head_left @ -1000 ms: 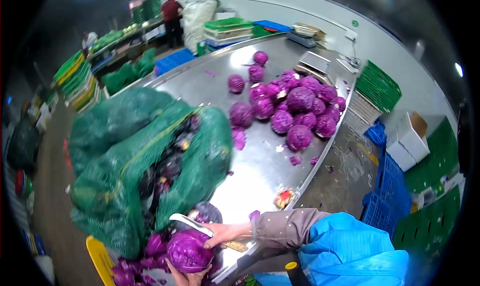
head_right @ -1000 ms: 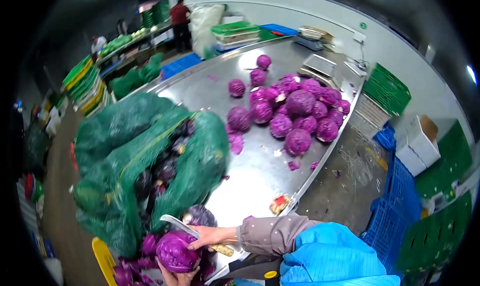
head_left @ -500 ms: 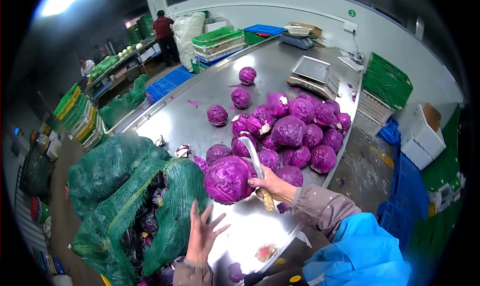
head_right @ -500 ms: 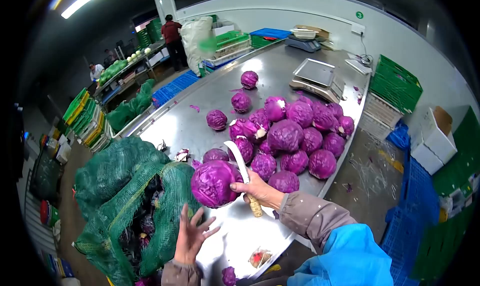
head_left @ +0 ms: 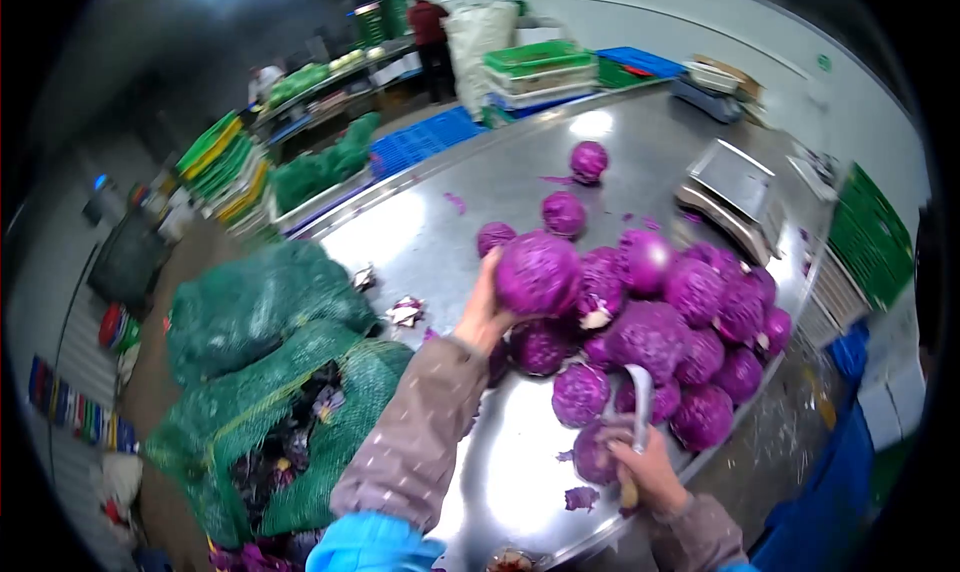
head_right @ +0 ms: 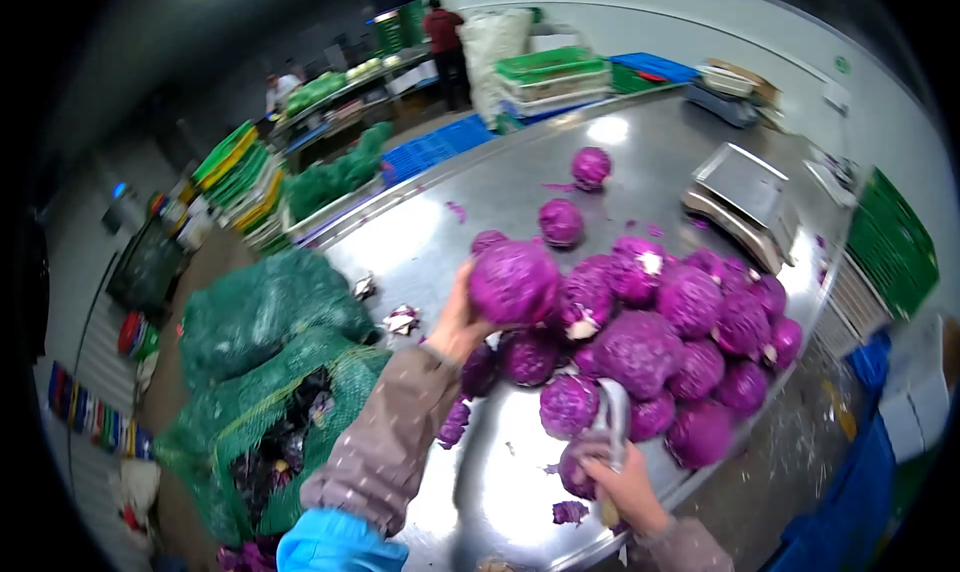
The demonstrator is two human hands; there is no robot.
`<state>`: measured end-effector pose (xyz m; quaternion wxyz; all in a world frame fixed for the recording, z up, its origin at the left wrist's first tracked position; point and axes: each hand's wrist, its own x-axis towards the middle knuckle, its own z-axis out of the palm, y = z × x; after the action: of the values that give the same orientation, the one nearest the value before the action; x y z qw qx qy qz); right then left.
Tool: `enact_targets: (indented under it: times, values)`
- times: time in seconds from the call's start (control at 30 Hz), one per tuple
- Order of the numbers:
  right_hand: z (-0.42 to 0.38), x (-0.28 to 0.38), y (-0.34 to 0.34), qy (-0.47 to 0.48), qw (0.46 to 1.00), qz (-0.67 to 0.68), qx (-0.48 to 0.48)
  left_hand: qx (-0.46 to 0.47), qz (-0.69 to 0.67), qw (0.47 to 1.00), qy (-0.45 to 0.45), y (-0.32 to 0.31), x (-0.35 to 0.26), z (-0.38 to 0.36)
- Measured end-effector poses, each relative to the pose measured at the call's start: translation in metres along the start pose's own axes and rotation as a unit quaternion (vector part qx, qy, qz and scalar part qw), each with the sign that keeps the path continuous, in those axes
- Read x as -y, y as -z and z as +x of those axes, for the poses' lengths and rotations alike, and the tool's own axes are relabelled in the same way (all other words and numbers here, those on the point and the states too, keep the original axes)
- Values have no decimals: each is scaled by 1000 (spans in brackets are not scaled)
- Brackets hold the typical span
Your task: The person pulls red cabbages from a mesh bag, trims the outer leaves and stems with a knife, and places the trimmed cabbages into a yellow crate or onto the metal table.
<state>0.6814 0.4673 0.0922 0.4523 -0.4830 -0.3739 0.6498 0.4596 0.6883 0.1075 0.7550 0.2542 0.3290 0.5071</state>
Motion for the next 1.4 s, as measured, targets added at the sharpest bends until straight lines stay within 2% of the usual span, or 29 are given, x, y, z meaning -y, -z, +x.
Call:
enact_targets:
  times: [0.07,0.1,0.13,0.2,0.3,0.4,0.43,0.5,0.57,0.63,0.7,0.8,0.87,0.93,0.97,1.0,1.07,1.1,1.13,1.17,1.2,1.27,1.3,1.33,1.37,1.4]
  values:
    - [-10,-15,17,-17,999,31,-24,-32,36,999,10,-9,-5,33]
    - [-14,-17,20,-28,999,32,-28,-35,13,999,8,-10,-4,51]
    - [-18,-20,23,-39,998,33,-34,-73,26,997,-4,-10,-1,68]
    - [-24,-28,32,-49,998,24,-29,-109,-3,993,44,-5,1,97]
    - [-27,-46,42,-44,999,21,-23,-115,110,985,-71,-22,8,102]
    - [-28,-50,44,-33,999,6,-13,-88,160,983,-29,-31,7,90]
    - [-28,-49,42,-33,999,1,-10,-41,176,983,-21,-27,7,87]
    - [-29,-46,37,-34,999,-7,1,-17,207,978,-17,-26,10,81]
    - [-32,-45,27,-51,998,-2,-24,-2,229,973,-37,-36,15,45]
    - [-35,-46,20,-69,998,-3,2,-1,221,974,-47,-42,25,-6]
    - [-41,-49,5,-81,996,21,21,37,214,975,-49,-29,41,-54]
    - [-60,-45,-33,-74,994,32,74,40,233,965,-114,-2,65,-138]
    - [-77,-51,-54,-111,987,27,116,-23,228,969,-95,20,72,-198]
    - [-94,-68,-72,-205,966,86,130,-91,280,938,-185,66,99,-246]
    - [-107,-71,-87,-232,959,98,130,-147,289,929,-180,80,104,-281]
    - [-108,-83,-81,-274,930,70,234,-163,321,912,-198,105,114,-313]
    - [-118,-106,-96,-284,922,30,260,-199,502,815,-209,162,125,-385]
    - [-119,-111,-106,-286,921,23,265,-217,629,721,-195,194,124,-424]
    - [-120,-115,-116,-301,906,24,297,-231,671,675,-202,217,117,-462]
    - [-121,-117,-128,-315,890,24,329,-206,759,585,-199,236,103,-495]
    - [-125,-114,-144,-317,889,20,330,-203,825,506,-147,253,91,-529]
    - [-131,-102,-183,-349,882,-31,316,-378,706,582,-142,296,78,-584]
    - [-135,-100,-201,-343,888,-54,301,-425,697,558,-146,313,69,-605]
    - [-136,-101,-215,-340,890,-55,298,-482,654,569,-128,332,64,-622]
    - [-136,-105,-227,-339,886,-61,309,-521,639,555,-111,340,47,-633]
    - [-133,-109,-239,-339,882,-67,321,-580,605,544,-31,346,32,-643]
